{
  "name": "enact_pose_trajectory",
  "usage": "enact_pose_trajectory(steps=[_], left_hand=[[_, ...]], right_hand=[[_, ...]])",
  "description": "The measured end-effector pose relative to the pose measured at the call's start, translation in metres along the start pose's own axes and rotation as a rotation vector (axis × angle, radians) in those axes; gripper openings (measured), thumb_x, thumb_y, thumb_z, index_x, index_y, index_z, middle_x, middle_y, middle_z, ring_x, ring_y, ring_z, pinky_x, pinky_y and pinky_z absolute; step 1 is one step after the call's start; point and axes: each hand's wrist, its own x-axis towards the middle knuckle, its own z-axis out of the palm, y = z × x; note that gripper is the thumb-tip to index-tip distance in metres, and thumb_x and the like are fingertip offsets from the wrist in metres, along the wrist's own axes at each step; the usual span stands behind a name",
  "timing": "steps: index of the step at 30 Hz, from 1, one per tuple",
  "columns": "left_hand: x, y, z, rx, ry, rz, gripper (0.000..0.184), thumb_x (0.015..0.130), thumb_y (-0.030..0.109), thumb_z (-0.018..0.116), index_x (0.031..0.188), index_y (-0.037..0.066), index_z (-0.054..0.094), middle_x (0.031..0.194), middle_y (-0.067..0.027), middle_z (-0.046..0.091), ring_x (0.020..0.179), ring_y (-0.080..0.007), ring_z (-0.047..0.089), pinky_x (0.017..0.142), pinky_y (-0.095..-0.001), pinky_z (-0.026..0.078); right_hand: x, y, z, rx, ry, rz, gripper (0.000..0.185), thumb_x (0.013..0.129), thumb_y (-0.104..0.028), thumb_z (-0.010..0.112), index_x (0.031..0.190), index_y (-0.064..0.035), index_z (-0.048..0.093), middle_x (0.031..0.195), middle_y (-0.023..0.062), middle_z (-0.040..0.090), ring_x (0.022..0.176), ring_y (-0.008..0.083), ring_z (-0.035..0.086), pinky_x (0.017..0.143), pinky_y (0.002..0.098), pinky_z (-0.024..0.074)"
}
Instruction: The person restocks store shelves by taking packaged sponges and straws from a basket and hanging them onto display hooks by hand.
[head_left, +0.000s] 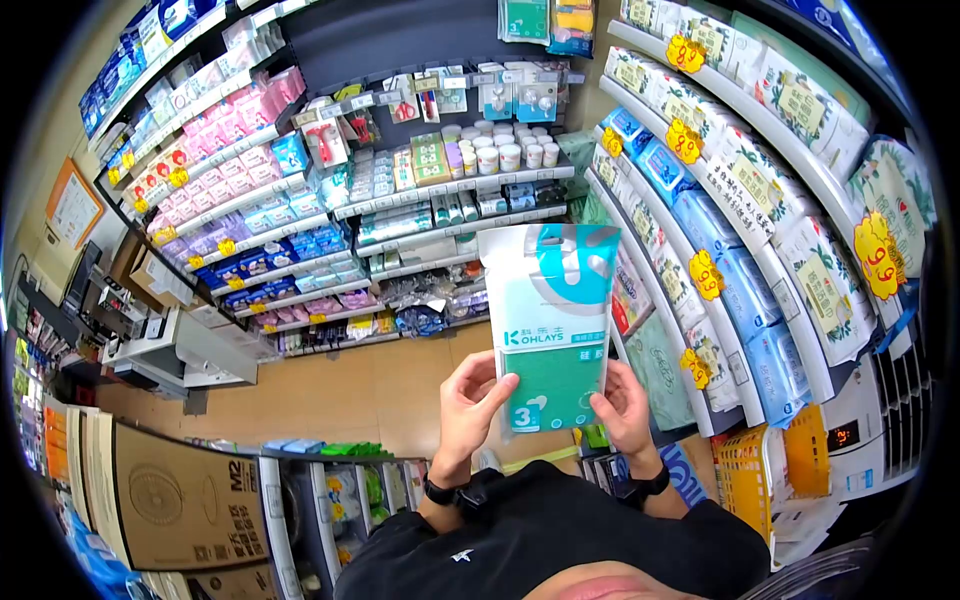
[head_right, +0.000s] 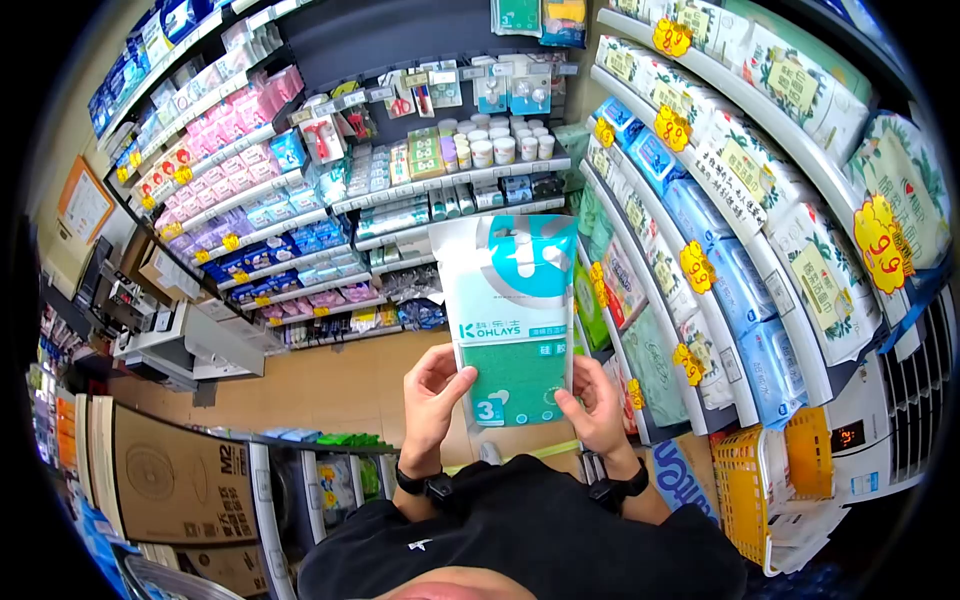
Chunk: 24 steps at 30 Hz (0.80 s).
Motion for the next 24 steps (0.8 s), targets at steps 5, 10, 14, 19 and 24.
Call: enact_pose_trajectory(steps=[5,10,14,19,24], left_hand=[[0.028,0.008,-0.027,-0.020,0.051,0.057,0.033,0.093,-0.001,0.071,0.124,-0.006,0.060,0.117,-0.0136,0.069,0.111,-0.0170,0.064,0.097,-0.0323,0.053],[0.056,0.008,-0.043,-0.037,-0.029,0.024,0.033,0.092,-0.001,0.071,0.123,-0.005,0.060,0.115,-0.0113,0.068,0.107,-0.0154,0.064,0.093,-0.0293,0.054],[0.075,0.006,-0.041,-0.066,-0.070,0.005,0.034,0.092,-0.003,0.070,0.124,-0.005,0.058,0.114,-0.0110,0.066,0.105,-0.0146,0.064,0.090,-0.0272,0.056],[0.107,0.002,-0.033,-0.052,-0.112,0.034,0.034,0.092,-0.004,0.070,0.124,-0.006,0.057,0.114,-0.0114,0.066,0.105,-0.0144,0.064,0.088,-0.0266,0.057],[0.141,-0.009,-0.025,-0.008,-0.089,0.052,0.040,0.090,-0.002,0.073,0.127,-0.005,0.057,0.115,-0.0100,0.066,0.104,-0.0135,0.064,0.086,-0.0269,0.055]], right_hand=[[0.016,0.013,0.019,0.002,-0.089,0.151,0.049,0.094,-0.004,0.063,0.138,0.0066,0.044,0.118,0.0125,0.063,0.099,0.0168,0.064,0.085,0.0306,0.0533],[0.031,0.017,0.033,0.093,-0.032,0.188,0.046,0.094,-0.003,0.062,0.136,0.0069,0.046,0.112,0.0113,0.063,0.088,0.0158,0.064,0.074,0.0291,0.0557],[0.037,0.017,0.036,0.088,0.049,0.177,0.042,0.095,-0.002,0.061,0.134,0.0074,0.048,0.112,0.0117,0.062,0.085,0.0164,0.064,0.073,0.0285,0.0557],[0.060,0.022,0.026,0.094,0.093,0.157,0.040,0.096,-0.002,0.061,0.133,0.0070,0.048,0.113,0.0114,0.062,0.087,0.0163,0.064,0.072,0.0291,0.0563],[0.096,0.041,0.002,0.116,0.095,0.101,0.040,0.096,-0.001,0.060,0.134,0.0065,0.048,0.115,0.0113,0.061,0.093,0.0160,0.062,0.070,0.0310,0.0582]])
